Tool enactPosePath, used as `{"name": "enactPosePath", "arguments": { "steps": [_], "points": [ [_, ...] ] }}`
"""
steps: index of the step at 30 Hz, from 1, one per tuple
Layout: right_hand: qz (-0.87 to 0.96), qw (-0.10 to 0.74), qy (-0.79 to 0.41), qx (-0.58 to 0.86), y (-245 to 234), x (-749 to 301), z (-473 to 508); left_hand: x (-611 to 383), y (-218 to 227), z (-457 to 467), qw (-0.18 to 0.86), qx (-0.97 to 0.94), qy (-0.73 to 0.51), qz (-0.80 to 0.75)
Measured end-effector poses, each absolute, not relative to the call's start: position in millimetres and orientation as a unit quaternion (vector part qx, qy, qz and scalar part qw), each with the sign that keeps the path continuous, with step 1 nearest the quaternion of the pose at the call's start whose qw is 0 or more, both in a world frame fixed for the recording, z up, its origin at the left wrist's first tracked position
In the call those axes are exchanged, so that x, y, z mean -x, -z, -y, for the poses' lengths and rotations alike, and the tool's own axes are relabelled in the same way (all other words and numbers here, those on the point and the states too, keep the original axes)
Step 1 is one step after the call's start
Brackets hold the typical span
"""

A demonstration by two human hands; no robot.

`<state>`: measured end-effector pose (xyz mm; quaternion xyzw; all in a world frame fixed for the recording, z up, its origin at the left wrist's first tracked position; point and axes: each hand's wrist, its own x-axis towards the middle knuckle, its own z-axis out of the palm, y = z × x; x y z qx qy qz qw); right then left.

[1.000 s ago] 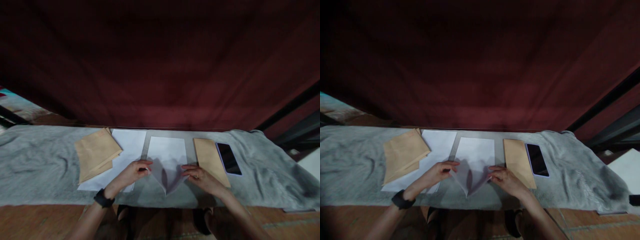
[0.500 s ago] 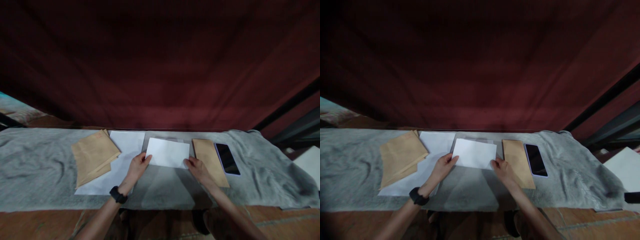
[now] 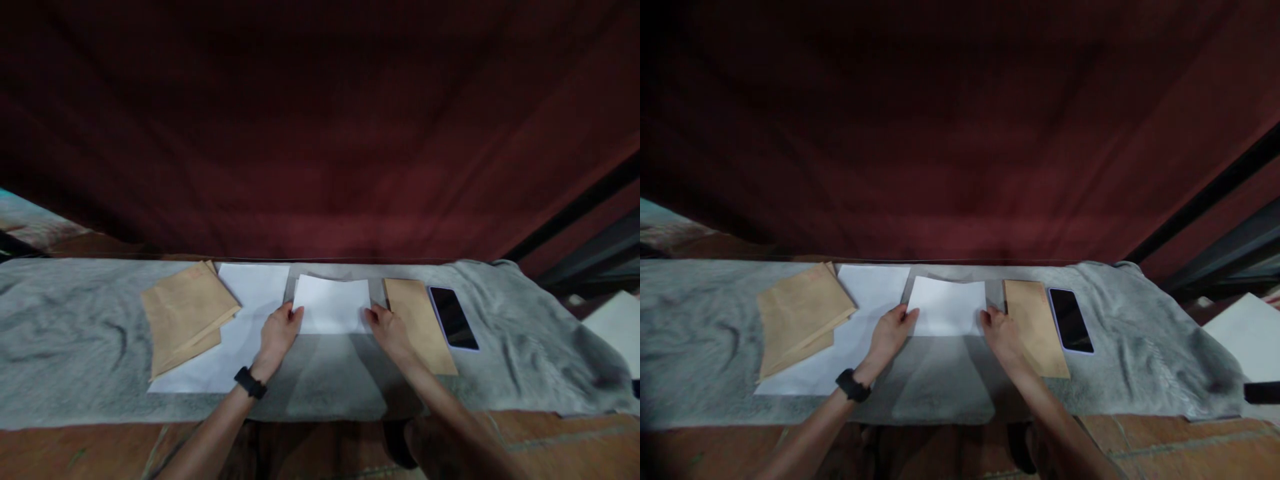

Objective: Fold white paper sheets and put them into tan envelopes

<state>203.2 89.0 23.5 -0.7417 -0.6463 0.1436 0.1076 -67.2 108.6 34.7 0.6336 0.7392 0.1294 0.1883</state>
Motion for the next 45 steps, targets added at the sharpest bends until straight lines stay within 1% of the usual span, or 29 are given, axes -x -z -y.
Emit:
{"name": "enactPosePath", "arguments": {
  "steps": [9,16,21,25,27,30,33,35,39,42,45],
  "points": [
    [0.664,0.035,-0.083,0.742,-21,-197,-96,52,-46,-108,0.127,-0.627,-0.032,-0.768],
    [0.666,0.026,-0.045,0.744,-17,-192,-98,50,-47,-104,0.087,-0.643,-0.028,-0.760],
    [0.664,0.041,-0.038,0.746,-13,-191,-96,49,-47,-102,0.059,-0.662,-0.031,-0.747],
    [0.670,0.051,-0.030,0.740,-4,-191,-91,49,-45,-101,0.061,-0.668,-0.039,-0.741],
    [0.682,0.072,-0.024,0.727,1,-192,-89,51,-42,-101,0.057,-0.673,-0.055,-0.735],
    [0.704,0.117,-0.001,0.701,2,-193,-88,51,-36,-102,0.008,-0.698,-0.093,-0.710],
    [0.704,0.144,0.016,0.696,-3,-186,-93,43,-24,-102,-0.028,-0.757,-0.137,-0.639],
    [0.717,0.171,0.002,0.676,-5,-175,-98,31,-13,-101,-0.017,-0.798,-0.163,-0.579],
    [0.763,0.251,-0.095,0.588,2,-143,-103,8,12,-100,0.011,-0.834,-0.157,-0.529],
    [0.779,0.241,-0.122,0.566,12,-127,-101,1,21,-99,0.009,-0.839,-0.132,-0.528],
    [0.780,0.207,-0.105,0.581,19,-125,-98,4,23,-100,0.004,-0.826,-0.132,-0.547]
  ]
}}
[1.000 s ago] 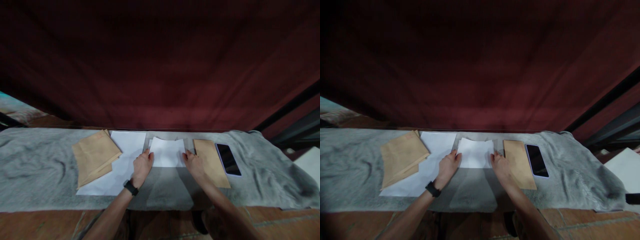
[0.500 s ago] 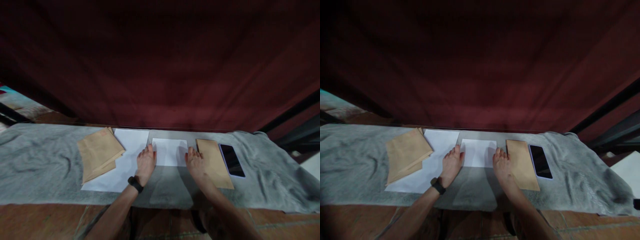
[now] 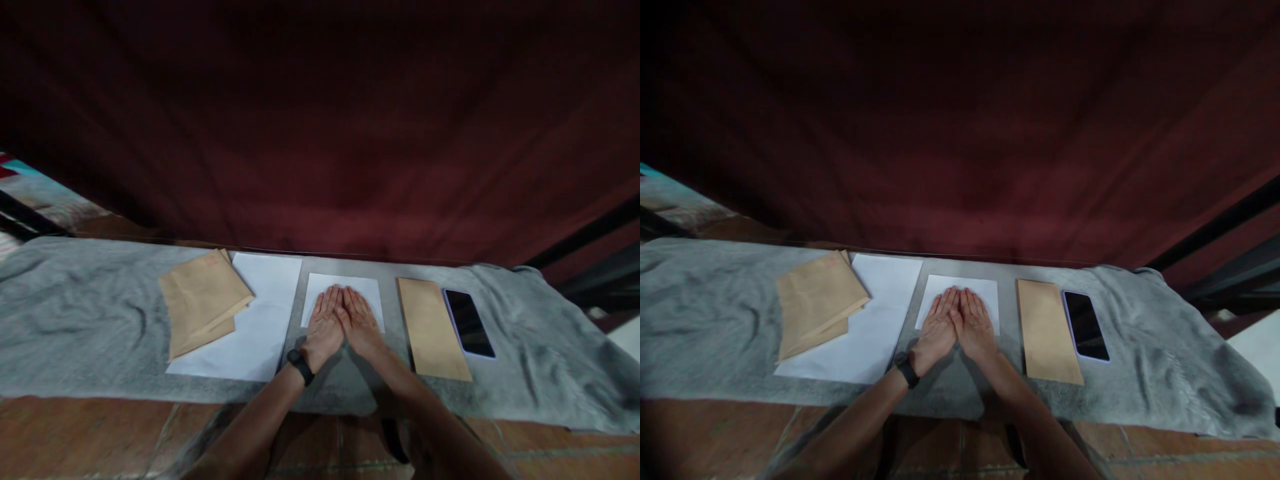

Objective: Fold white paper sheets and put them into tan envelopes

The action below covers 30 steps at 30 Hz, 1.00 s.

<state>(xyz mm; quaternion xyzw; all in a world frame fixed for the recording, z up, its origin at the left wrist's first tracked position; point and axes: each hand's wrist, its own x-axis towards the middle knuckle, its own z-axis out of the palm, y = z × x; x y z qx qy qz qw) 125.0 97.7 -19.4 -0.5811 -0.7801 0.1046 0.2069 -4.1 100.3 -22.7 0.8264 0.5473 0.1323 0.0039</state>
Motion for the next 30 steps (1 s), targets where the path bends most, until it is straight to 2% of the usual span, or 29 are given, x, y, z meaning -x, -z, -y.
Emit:
{"name": "enactPosePath", "arguments": {
  "steps": [9,19,24,30],
  "points": [
    [0.748,0.185,0.030,0.637,34,-154,-100,19,14,-104,0.004,-0.772,-0.139,-0.621],
    [0.692,0.205,0.067,0.689,37,-168,-93,29,13,-99,-0.005,-0.712,-0.159,-0.684],
    [0.735,0.213,0.014,0.643,25,-157,-106,13,8,-106,-0.004,-0.760,-0.190,-0.621],
    [0.767,0.218,-0.093,0.597,21,-120,-130,-6,23,-122,0.036,-0.807,-0.149,-0.571]
  ]
}}
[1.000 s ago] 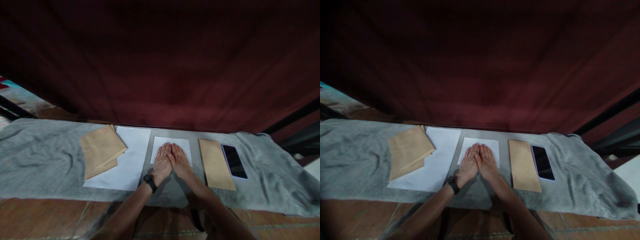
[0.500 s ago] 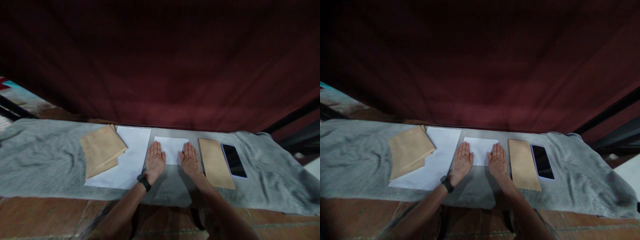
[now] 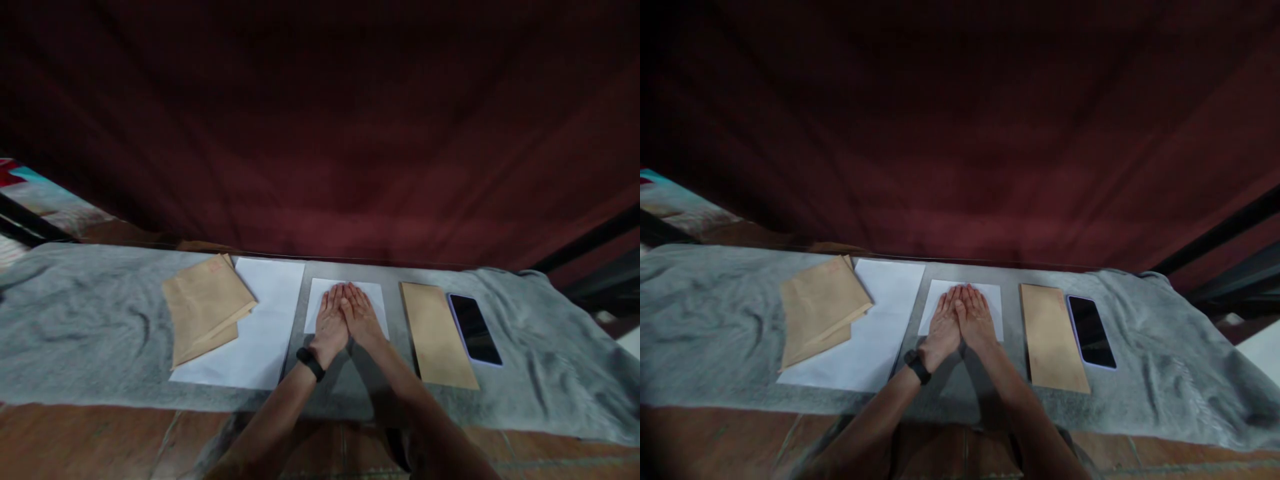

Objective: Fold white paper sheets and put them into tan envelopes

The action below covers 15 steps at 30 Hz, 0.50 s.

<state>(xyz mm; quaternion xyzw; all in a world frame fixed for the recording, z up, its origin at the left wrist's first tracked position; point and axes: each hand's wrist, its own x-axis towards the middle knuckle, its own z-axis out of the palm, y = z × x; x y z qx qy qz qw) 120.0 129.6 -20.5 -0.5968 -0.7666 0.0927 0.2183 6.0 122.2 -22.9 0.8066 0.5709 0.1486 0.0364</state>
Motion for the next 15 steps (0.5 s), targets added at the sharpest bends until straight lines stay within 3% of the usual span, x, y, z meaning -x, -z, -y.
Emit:
{"name": "enactPosePath", "arguments": {
  "steps": [8,15],
  "points": [
    [0.760,0.174,-0.044,0.624,22,-121,-135,-2,18,-136,0.031,-0.782,-0.121,-0.610],
    [0.755,0.193,0.053,0.624,34,-132,-133,9,11,-134,0.005,-0.757,-0.110,-0.643]
  ]
}}
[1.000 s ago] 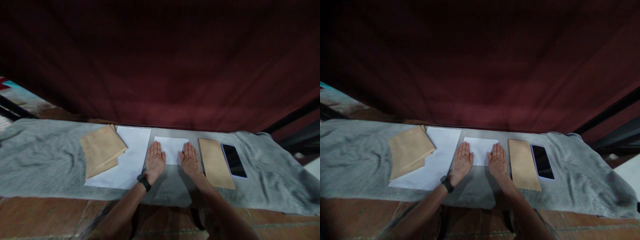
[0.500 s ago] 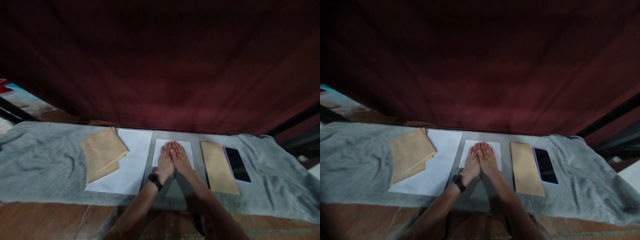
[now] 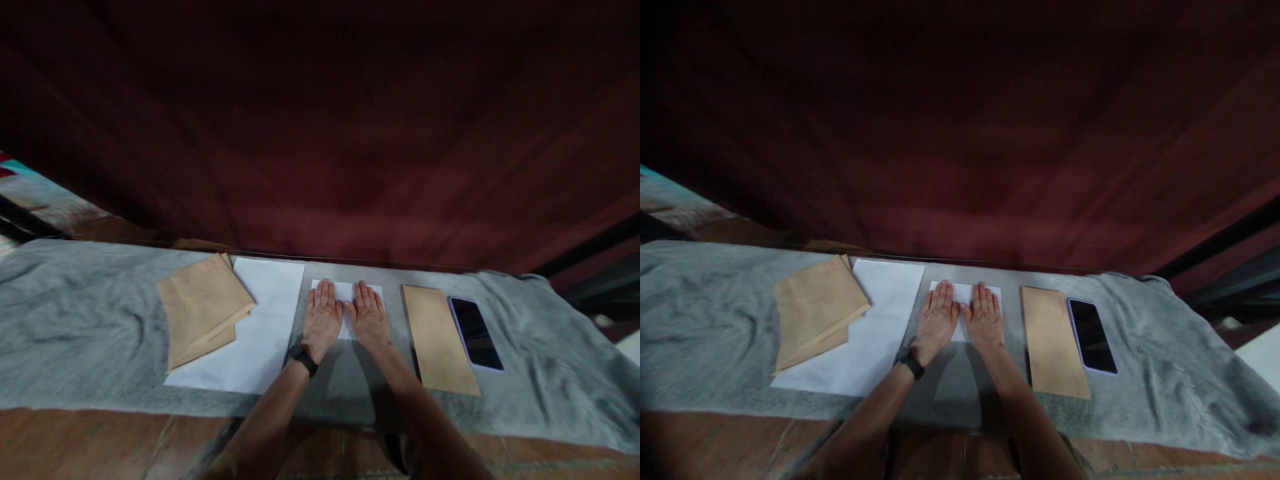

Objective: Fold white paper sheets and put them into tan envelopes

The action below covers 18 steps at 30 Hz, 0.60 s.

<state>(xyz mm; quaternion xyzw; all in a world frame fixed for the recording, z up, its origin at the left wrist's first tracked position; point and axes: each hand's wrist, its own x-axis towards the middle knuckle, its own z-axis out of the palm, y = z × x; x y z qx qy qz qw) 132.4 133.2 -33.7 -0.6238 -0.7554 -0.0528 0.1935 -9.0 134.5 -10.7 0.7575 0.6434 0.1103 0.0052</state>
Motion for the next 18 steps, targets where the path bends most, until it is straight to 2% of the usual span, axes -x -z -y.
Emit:
{"name": "enactPosePath", "arguments": {
  "steps": [12,18],
  "points": [
    [0.709,0.229,0.106,0.659,42,-156,-113,30,11,-122,-0.010,-0.713,-0.158,-0.683],
    [0.716,0.231,0.083,0.653,34,-160,-102,38,-6,-117,0.043,-0.717,-0.173,-0.674]
  ]
}}
